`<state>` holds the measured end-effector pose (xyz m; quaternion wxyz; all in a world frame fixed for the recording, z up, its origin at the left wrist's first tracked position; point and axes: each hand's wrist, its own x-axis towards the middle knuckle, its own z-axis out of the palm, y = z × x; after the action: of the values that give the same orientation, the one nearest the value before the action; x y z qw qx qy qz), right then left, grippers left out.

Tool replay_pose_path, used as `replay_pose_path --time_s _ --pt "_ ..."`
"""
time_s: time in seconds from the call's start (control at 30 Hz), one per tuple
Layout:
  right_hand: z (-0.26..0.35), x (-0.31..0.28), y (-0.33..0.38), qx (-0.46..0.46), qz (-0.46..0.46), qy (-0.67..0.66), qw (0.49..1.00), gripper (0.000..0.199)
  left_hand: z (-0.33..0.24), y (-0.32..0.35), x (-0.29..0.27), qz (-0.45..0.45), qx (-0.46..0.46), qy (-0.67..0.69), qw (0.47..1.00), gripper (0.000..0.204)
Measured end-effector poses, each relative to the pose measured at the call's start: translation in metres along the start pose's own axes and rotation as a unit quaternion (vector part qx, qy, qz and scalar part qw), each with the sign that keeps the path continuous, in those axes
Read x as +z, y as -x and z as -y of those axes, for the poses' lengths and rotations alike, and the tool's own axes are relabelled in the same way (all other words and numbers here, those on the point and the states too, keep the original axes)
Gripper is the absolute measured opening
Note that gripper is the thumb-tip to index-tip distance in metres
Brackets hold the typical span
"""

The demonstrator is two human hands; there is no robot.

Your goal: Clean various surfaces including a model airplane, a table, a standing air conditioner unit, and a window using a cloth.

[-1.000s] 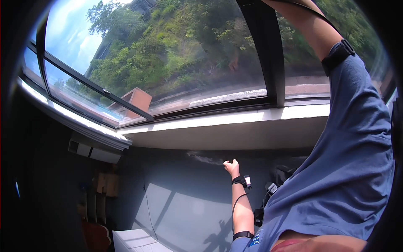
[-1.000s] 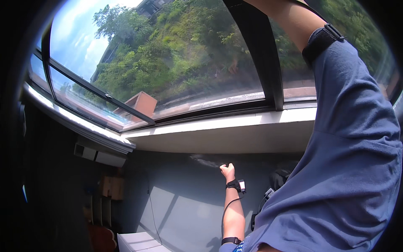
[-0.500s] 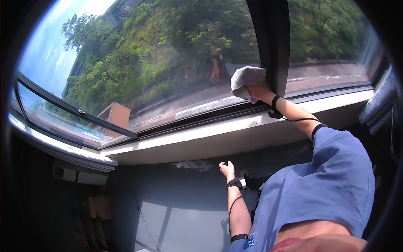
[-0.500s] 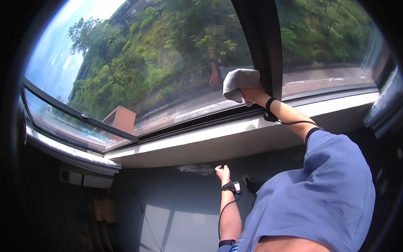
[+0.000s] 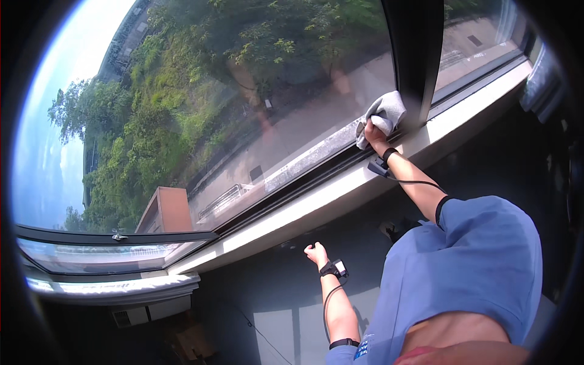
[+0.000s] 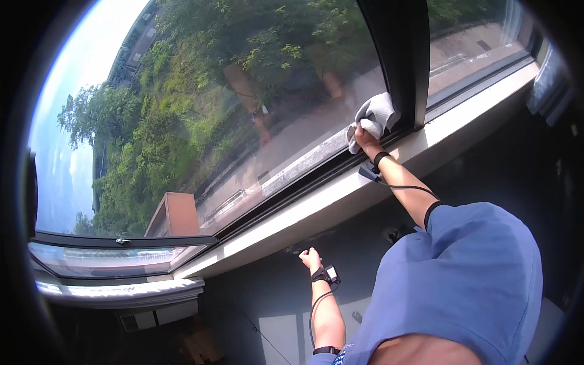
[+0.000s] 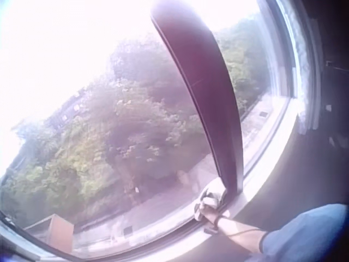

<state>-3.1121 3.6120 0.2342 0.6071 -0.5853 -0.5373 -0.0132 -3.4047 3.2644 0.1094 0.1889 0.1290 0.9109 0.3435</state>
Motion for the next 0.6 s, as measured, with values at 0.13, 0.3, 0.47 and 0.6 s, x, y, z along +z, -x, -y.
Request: replay_pose_path --time_s 0.13,0.3,0.47,0.6 --pt "0.072 0.037 0.012 0.256 -0.265 -0.117 0.922 0.031 -0.036 -0.015 -0.02 0.078 -0.063 0.043 0.994 0.035" --pt "0.161 0.065 0.059 0.304 -0.167 -0.175 0.921 0.031 -0.043 -0.073 -0.05 -0.038 0.057 -0.014 0.998 0.039" --pt "0.207 0.066 0.088 0.294 0.008 -0.284 0.913 0.033 -0.078 -0.15 -0.094 -0.101 0.158 -0.096 0.978 0.045" --pt "0.147 0.051 0.081 0.116 -0.015 -0.16 0.98 0.031 -0.14 -0.164 -0.13 -0.12 0.137 -0.04 0.983 0.06"
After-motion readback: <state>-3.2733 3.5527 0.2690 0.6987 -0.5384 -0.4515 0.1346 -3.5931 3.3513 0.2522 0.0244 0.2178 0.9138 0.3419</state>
